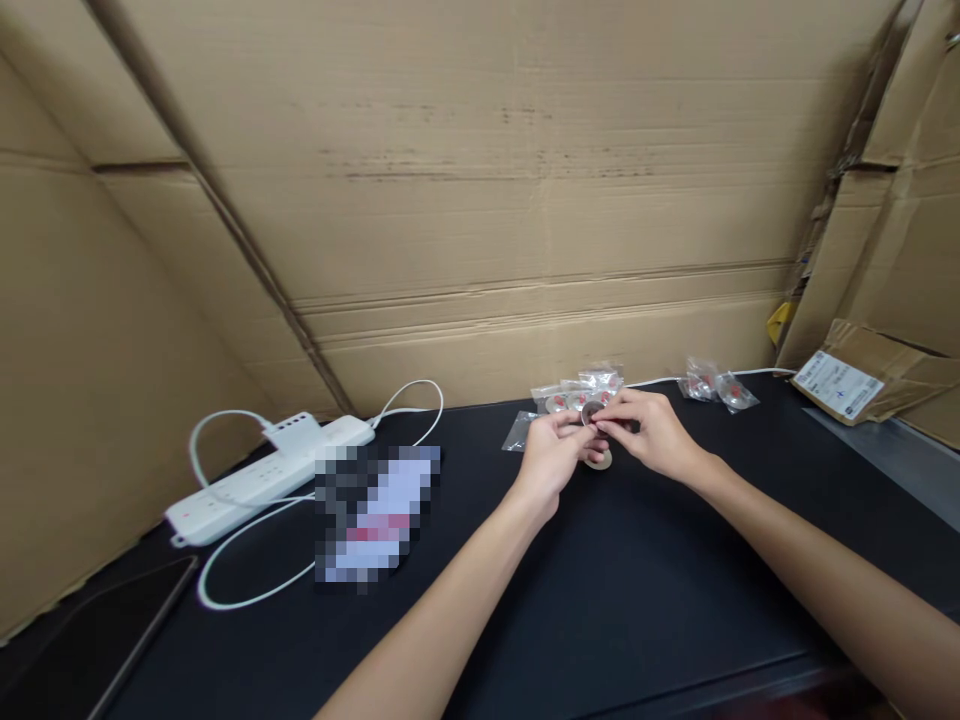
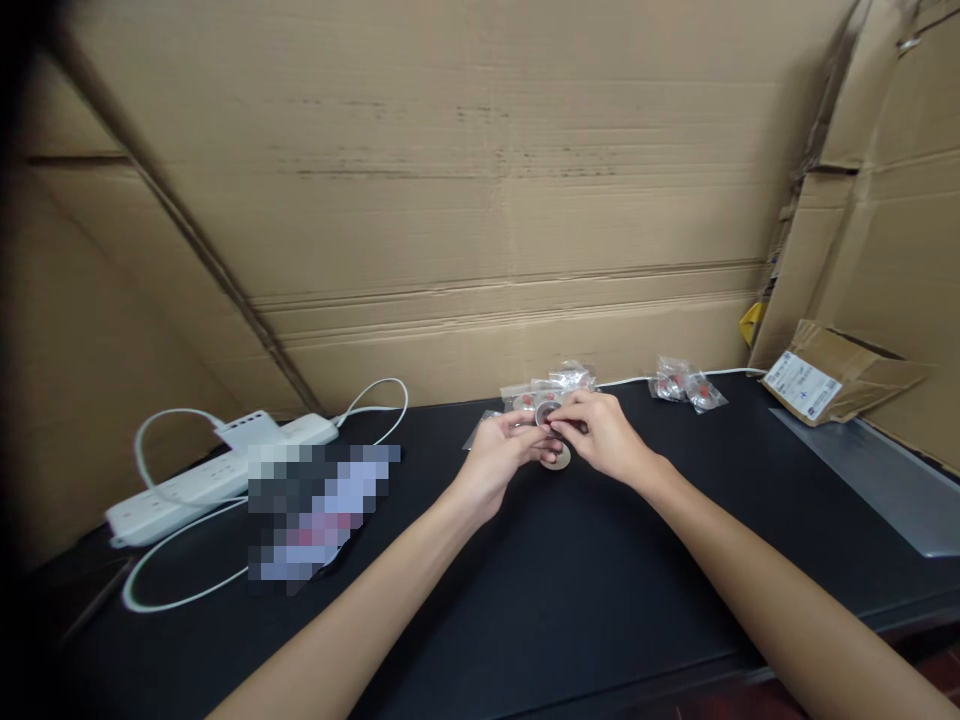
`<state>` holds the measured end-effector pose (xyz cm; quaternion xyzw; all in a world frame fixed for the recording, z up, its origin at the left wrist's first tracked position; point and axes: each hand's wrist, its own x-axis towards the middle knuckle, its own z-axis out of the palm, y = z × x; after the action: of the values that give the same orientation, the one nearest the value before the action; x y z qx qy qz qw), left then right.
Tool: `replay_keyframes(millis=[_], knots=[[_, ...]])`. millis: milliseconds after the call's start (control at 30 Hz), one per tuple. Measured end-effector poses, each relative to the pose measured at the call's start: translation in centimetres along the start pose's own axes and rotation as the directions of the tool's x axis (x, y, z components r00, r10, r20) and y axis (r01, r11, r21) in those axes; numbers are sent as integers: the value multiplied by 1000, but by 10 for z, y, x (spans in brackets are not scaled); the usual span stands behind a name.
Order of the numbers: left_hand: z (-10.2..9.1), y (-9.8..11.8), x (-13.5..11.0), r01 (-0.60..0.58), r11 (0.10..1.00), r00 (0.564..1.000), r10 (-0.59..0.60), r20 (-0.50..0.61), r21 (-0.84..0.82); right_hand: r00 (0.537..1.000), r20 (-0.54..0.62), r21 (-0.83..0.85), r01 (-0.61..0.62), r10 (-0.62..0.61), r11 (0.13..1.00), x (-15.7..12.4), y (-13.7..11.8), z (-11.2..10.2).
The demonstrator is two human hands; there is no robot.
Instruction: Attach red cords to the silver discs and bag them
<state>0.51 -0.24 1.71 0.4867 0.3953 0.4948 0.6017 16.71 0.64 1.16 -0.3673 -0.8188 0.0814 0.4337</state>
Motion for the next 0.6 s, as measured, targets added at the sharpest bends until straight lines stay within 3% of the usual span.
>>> replay_keyframes(millis=[133, 600], knots=[[0, -1, 0, -5, 1000, 1000, 5, -14, 1, 999, 35, -40, 29, -27, 999, 1, 3, -1], [1, -1, -1, -28, 999, 1000, 28, 10, 41, 999, -41, -58, -4, 2, 998, -1, 2, 2]])
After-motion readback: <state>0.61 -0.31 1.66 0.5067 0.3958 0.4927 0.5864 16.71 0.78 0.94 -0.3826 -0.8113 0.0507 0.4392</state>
